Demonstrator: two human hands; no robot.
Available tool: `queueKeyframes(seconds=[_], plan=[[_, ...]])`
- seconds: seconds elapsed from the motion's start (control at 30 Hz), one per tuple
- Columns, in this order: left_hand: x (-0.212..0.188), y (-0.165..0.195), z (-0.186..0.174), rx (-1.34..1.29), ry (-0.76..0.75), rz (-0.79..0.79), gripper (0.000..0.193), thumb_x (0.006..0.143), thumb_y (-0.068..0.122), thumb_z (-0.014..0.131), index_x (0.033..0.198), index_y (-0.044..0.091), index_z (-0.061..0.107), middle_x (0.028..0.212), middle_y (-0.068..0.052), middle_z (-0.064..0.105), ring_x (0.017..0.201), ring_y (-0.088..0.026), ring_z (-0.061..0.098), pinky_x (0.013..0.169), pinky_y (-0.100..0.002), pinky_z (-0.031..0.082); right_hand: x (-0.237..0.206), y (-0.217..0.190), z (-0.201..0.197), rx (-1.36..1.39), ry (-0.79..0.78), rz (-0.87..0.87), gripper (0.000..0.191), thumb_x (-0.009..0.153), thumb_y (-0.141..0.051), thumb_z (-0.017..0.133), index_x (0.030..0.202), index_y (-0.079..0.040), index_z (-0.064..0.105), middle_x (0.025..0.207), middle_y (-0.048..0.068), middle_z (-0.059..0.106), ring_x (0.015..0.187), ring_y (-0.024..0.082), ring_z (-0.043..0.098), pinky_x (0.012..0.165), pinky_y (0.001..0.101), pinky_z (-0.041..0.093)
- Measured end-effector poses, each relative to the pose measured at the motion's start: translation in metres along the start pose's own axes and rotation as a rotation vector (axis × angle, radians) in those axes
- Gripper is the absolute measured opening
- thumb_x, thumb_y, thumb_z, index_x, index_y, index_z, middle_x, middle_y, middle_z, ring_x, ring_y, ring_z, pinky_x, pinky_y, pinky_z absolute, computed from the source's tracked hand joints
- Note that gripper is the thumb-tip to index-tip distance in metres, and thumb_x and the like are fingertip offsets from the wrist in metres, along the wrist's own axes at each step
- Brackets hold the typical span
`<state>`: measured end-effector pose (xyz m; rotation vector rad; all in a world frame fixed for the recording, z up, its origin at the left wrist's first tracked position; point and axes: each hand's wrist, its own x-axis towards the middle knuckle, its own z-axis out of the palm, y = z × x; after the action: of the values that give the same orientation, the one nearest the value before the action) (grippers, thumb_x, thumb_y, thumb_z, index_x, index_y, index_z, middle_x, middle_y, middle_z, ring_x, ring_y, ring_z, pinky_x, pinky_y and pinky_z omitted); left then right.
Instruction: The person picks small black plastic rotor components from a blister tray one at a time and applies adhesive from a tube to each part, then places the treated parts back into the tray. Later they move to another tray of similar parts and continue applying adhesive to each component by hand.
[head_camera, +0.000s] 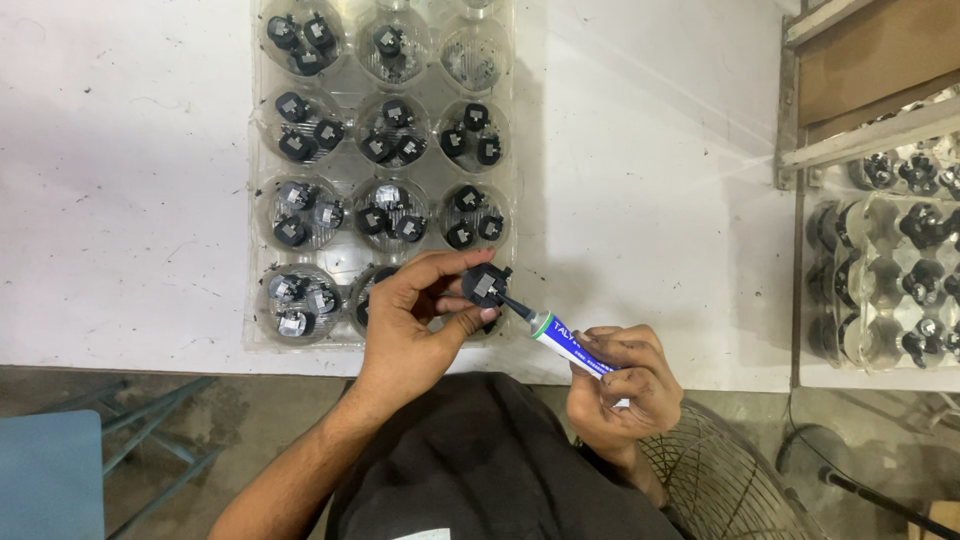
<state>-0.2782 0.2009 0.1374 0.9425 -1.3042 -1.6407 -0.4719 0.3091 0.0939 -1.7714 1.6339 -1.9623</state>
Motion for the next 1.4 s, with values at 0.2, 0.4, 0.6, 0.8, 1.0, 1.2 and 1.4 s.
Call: queueKeyframes(seconds=[0.2,0.4,0.6,0.8,1.0,1.2,1.4], plan=[[-0.001,-0.006,0.002,0.017,0.022,-0.005,0.053,0.080,-0.016,0.077,0.128,0.006,0.071,0.109,0.000,0.063,0.088,-0.003,0.061,0.079,-0.017,0.056,-0.002,0.004,-0.001,-0.012,-0.009,-0.006,0.046,0.072,0.019,0.075,0.072,-0.011,0.040,0.089,0.015,0.067,0.089,0.028,0.073,0.070,0.0361,0.068],[-0.003,-0.026,0.001,-0.140,0.009,-0.040,0.053,0.085,-0.016,0.074,0.134,0.002,0.067,0.113,-0.005,0.068,0.096,-0.007,0.066,0.087,-0.021,0.059,-0.002,-0.001,-0.002,-0.050,-0.043,0.032,0.046,0.074,0.019,0.076,0.072,-0.010,0.040,0.089,0.016,0.066,0.090,0.029,0.073,0.066,0.0331,0.066],[-0.017,-0.048,0.007,-0.424,-0.037,-0.043,0.047,0.092,-0.012,0.071,0.138,-0.002,0.061,0.132,-0.010,0.068,0.117,-0.015,0.066,0.101,-0.029,0.057,-0.004,-0.007,0.003,-0.090,0.003,0.022,0.046,0.077,0.017,0.077,0.074,-0.009,0.039,0.093,0.018,0.067,0.094,0.029,0.072,0.070,0.0343,0.064],[-0.028,-0.053,0.007,-0.542,-0.085,-0.100,0.041,0.096,0.000,0.071,0.136,0.001,0.061,0.138,-0.011,0.065,0.117,-0.018,0.067,0.100,-0.040,0.061,-0.004,-0.006,0.004,-0.042,0.012,-0.018,0.047,0.076,0.017,0.077,0.073,-0.010,0.039,0.094,0.018,0.068,0.093,0.027,0.072,0.072,0.0352,0.066],[-0.033,-0.056,0.001,-0.565,-0.108,-0.130,0.040,0.097,0.005,0.071,0.136,0.000,0.062,0.141,-0.014,0.065,0.115,-0.019,0.068,0.097,-0.041,0.062,-0.008,-0.009,0.006,-0.052,-0.005,-0.013,0.046,0.074,0.019,0.074,0.072,-0.010,0.038,0.090,0.017,0.067,0.088,0.028,0.071,0.072,0.0370,0.069],[-0.036,-0.064,-0.002,-0.602,-0.111,-0.126,0.041,0.098,0.009,0.072,0.136,0.001,0.061,0.141,-0.015,0.065,0.111,-0.019,0.069,0.095,-0.040,0.062,-0.011,-0.010,0.005,-0.018,-0.005,0.018,0.049,0.074,0.021,0.074,0.073,-0.010,0.036,0.088,0.016,0.064,0.088,0.028,0.072,0.070,0.0367,0.068],[-0.036,-0.069,-0.005,-0.644,-0.118,-0.151,0.042,0.098,0.013,0.072,0.137,0.000,0.061,0.141,-0.015,0.066,0.100,-0.020,0.071,0.092,-0.037,0.061,-0.011,-0.008,0.007,0.032,-0.005,-0.001,0.045,0.074,0.020,0.075,0.075,-0.009,0.040,0.088,0.015,0.065,0.087,0.027,0.071,0.072,0.0388,0.069]])
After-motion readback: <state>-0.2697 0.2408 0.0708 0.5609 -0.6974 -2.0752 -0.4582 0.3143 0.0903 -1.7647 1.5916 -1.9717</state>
